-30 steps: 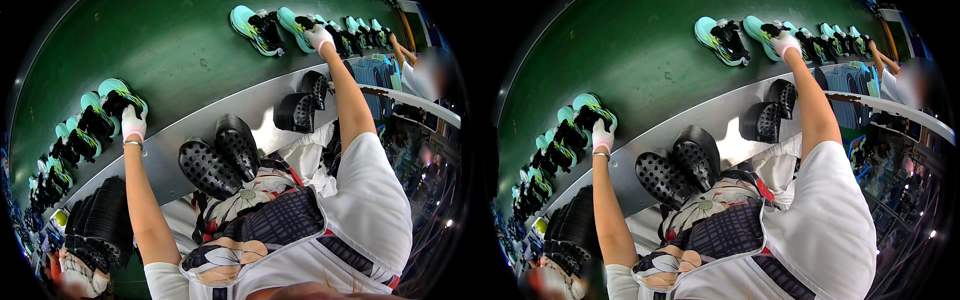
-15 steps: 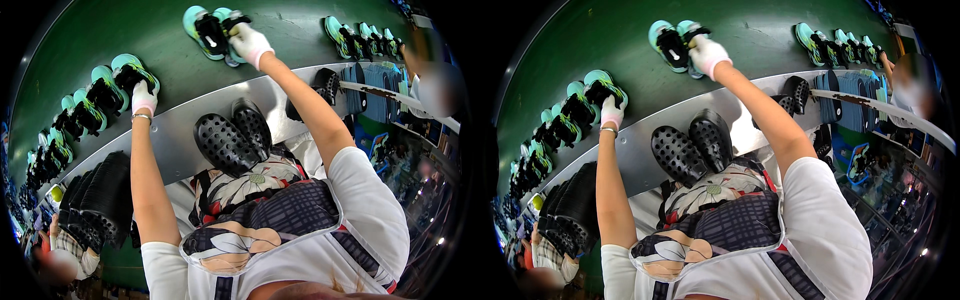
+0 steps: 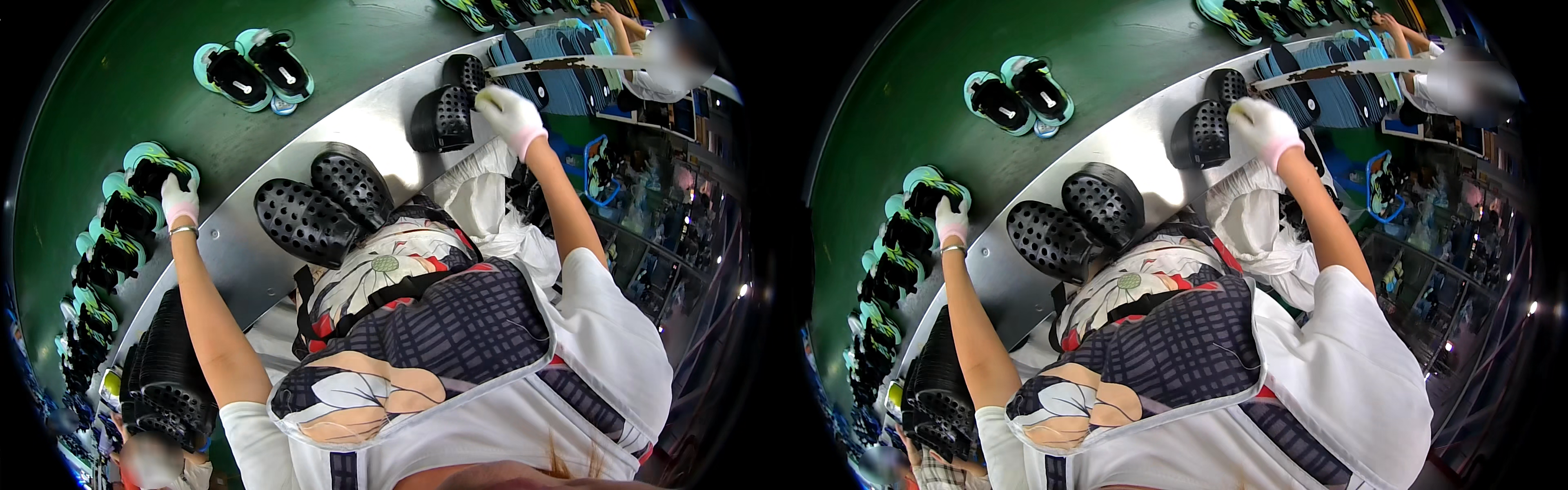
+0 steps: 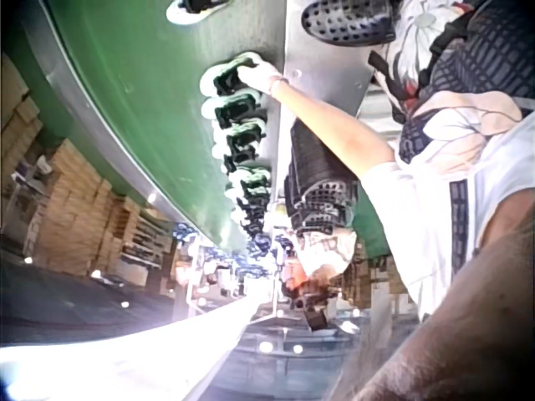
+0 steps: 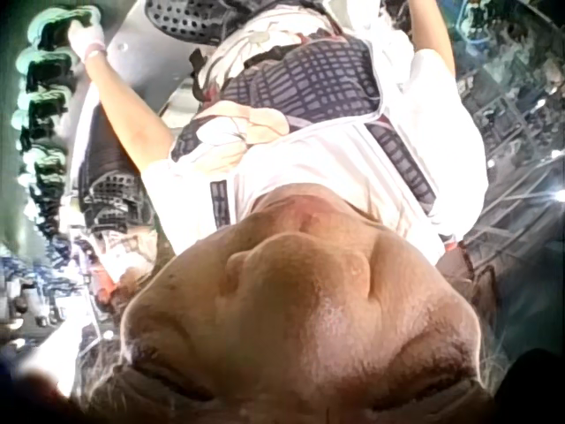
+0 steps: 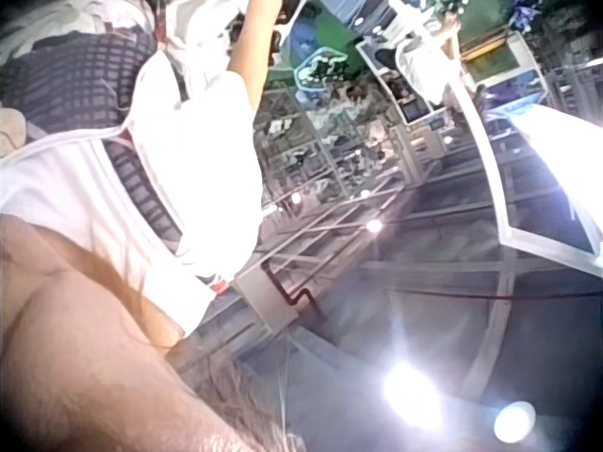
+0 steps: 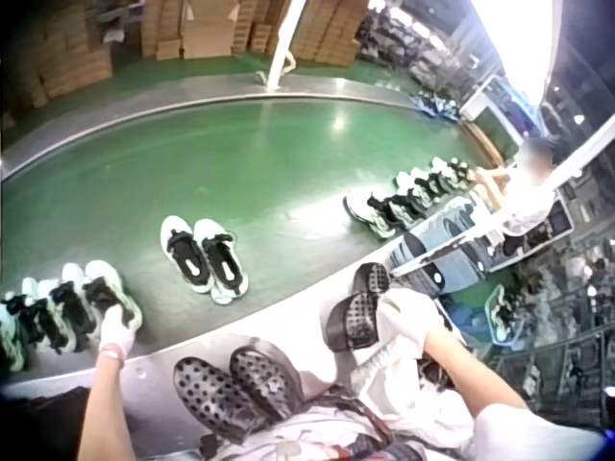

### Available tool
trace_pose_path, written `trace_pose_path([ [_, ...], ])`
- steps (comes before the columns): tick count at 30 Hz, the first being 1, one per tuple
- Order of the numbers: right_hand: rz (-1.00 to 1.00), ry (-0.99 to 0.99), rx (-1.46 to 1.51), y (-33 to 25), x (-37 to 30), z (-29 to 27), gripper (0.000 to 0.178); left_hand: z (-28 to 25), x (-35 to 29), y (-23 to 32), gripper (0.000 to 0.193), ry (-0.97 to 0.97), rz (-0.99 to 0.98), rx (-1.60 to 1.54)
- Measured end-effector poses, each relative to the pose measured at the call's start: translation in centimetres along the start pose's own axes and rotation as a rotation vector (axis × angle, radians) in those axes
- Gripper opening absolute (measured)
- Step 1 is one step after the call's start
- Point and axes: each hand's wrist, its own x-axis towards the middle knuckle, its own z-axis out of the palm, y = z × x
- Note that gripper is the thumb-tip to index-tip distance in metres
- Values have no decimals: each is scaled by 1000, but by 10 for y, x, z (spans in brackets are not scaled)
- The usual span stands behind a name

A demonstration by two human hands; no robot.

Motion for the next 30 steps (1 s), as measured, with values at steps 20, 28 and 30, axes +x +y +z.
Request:
trace_pose_path([
  [20,-147,-85,17,-37,-26,-9,53,-96,-33,82,53,31,-12,-269],
  [28,-741,-147,449,-203,43,32,50,-118,-31,177,57,-551,-149,-1761],
  [30,-730,-252,457,-229,55,44,50,-124,-33,176,57,-513,-189,-1941],
])
